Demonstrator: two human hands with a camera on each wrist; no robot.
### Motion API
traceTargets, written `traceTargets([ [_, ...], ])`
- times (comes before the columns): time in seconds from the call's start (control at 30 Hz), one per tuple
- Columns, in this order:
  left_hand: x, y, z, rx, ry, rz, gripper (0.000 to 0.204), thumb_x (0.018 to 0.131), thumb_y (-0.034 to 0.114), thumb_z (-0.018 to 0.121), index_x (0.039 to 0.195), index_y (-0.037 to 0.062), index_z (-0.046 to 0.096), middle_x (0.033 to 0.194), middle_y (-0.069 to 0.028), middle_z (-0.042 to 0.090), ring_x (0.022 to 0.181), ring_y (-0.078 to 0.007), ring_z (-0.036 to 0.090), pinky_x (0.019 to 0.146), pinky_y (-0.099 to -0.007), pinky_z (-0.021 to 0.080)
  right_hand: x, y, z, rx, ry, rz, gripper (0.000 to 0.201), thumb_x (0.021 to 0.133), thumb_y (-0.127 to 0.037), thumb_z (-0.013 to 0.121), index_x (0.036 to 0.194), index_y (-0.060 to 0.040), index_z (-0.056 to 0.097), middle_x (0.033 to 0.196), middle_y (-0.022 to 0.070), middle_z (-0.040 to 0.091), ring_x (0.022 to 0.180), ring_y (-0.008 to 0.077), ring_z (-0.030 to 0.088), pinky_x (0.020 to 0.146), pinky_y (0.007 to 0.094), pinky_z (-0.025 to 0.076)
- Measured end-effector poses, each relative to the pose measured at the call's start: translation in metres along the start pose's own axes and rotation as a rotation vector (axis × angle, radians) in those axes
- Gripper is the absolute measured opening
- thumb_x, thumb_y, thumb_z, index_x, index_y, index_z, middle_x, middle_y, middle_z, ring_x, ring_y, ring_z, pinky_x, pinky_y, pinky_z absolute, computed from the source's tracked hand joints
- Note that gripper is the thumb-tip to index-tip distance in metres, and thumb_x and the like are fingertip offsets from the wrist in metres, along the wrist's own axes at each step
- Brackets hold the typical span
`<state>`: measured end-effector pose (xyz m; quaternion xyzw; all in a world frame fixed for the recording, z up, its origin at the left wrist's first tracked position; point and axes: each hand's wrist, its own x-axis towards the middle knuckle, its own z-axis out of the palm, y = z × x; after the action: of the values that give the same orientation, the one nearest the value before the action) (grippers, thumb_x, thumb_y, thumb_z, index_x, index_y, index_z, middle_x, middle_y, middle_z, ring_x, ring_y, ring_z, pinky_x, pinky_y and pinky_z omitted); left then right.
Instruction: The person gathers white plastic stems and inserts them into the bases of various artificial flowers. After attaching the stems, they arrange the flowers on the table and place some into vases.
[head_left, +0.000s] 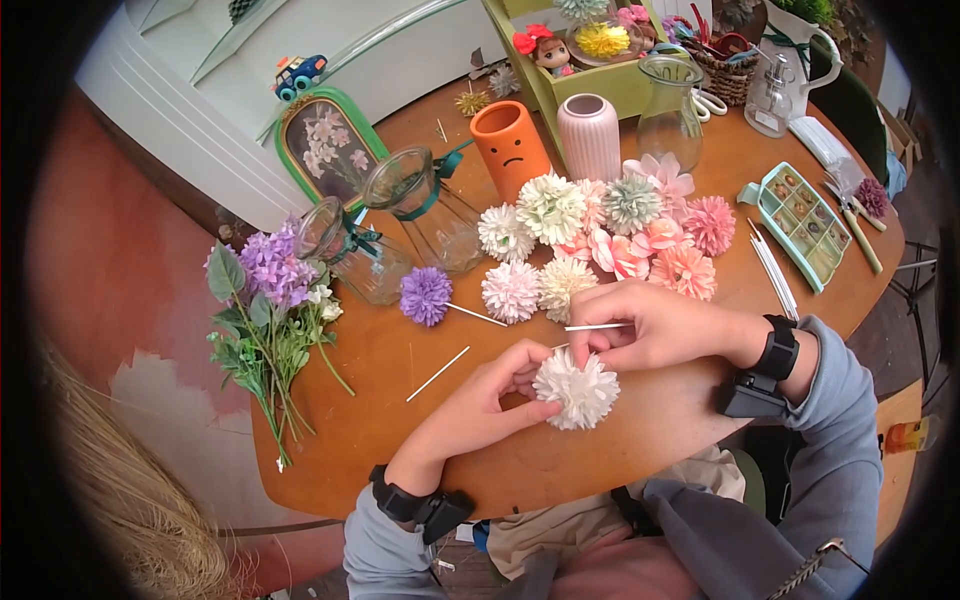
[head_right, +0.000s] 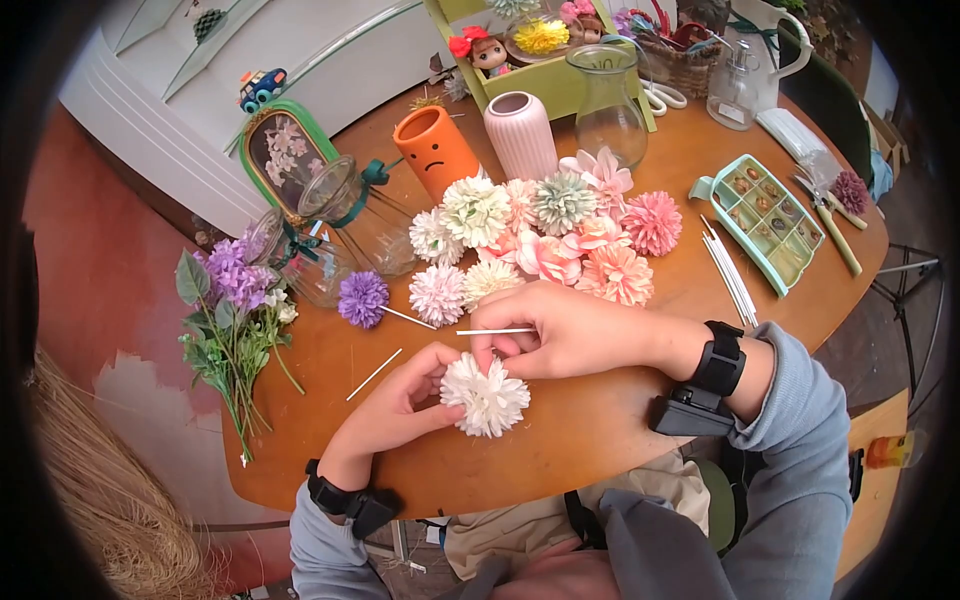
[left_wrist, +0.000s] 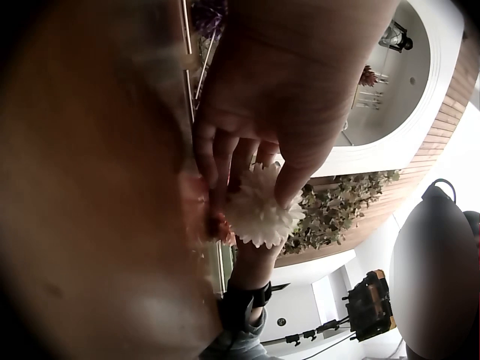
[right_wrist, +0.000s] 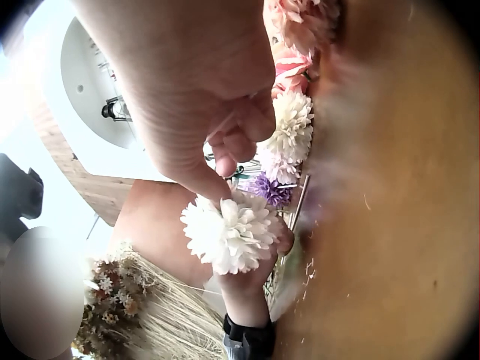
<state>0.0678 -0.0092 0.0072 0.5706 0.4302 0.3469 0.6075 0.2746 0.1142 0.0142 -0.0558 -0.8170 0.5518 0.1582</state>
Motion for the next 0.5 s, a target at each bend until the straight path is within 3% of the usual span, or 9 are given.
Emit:
traceTargets([
  [0.1,-0.001,-0.002,-0.004,0.088,0.007,0.016,0.027,0.082,0.006,0.067,0.102,0.0041,0.049,0.099,-0.0013,0.057,0.093,-0.0082,0.056,0.081,-0.0246,0.045,-0.001,0.001,0.0,0.022,-0.033,0.076,0.013,0.077,0.001,0.061,0.087,-0.0045,0.064,0.071,-0.0009,0.048,0.062,0.0061,0.043,0.055,0.0215,0.036],
  [0.2,-0.001,-0.003,-0.004,0.131,0.036,0.059,0.026,0.081,0.007,0.069,0.097,0.0044,0.049,0.094,-0.0008,0.057,0.089,-0.0067,0.056,0.079,-0.0234,0.045,0.0,-0.001,-0.001,0.033,-0.025,0.121,0.01,0.081,-0.004,0.063,0.091,-0.0036,0.064,0.069,-0.0026,0.049,0.062,0.0039,0.042,0.055,0.021,0.036],
  [0.3,-0.004,0.005,-0.002,0.124,0.092,-0.043,0.024,0.081,0.004,0.067,0.096,0.005,0.048,0.094,-0.0011,0.057,0.09,-0.0063,0.054,0.078,-0.0234,0.045,0.0,0.001,0.0,0.081,0.014,0.127,0.01,0.084,-0.014,0.063,0.091,-0.0064,0.062,0.061,-0.003,0.045,0.056,0.0046,0.039,0.052,0.0226,0.034],
  [0.4,-0.004,-0.006,-0.008,0.228,0.113,0.097,0.024,0.077,-0.001,0.064,0.095,0.005,0.049,0.092,-0.0024,0.057,0.091,-0.0084,0.055,0.078,-0.0253,0.045,-0.001,0.003,0.001,0.079,0.032,0.115,0.014,0.088,-0.019,0.06,0.092,-0.0055,0.061,0.062,-0.0026,0.046,0.057,0.0048,0.04,0.052,0.0233,0.035],
  [0.5,-0.002,-0.003,-0.007,0.092,0.079,0.161,0.024,0.076,-0.006,0.059,0.093,0.0073,0.048,0.1,-0.0048,0.056,0.095,-0.0121,0.053,0.082,-0.0267,0.043,0.001,0.012,0.004,0.042,0.062,-0.001,0.019,0.09,-0.024,0.057,0.092,-0.005,0.061,0.063,-0.0018,0.048,0.057,0.0058,0.041,0.053,0.0244,0.036],
])
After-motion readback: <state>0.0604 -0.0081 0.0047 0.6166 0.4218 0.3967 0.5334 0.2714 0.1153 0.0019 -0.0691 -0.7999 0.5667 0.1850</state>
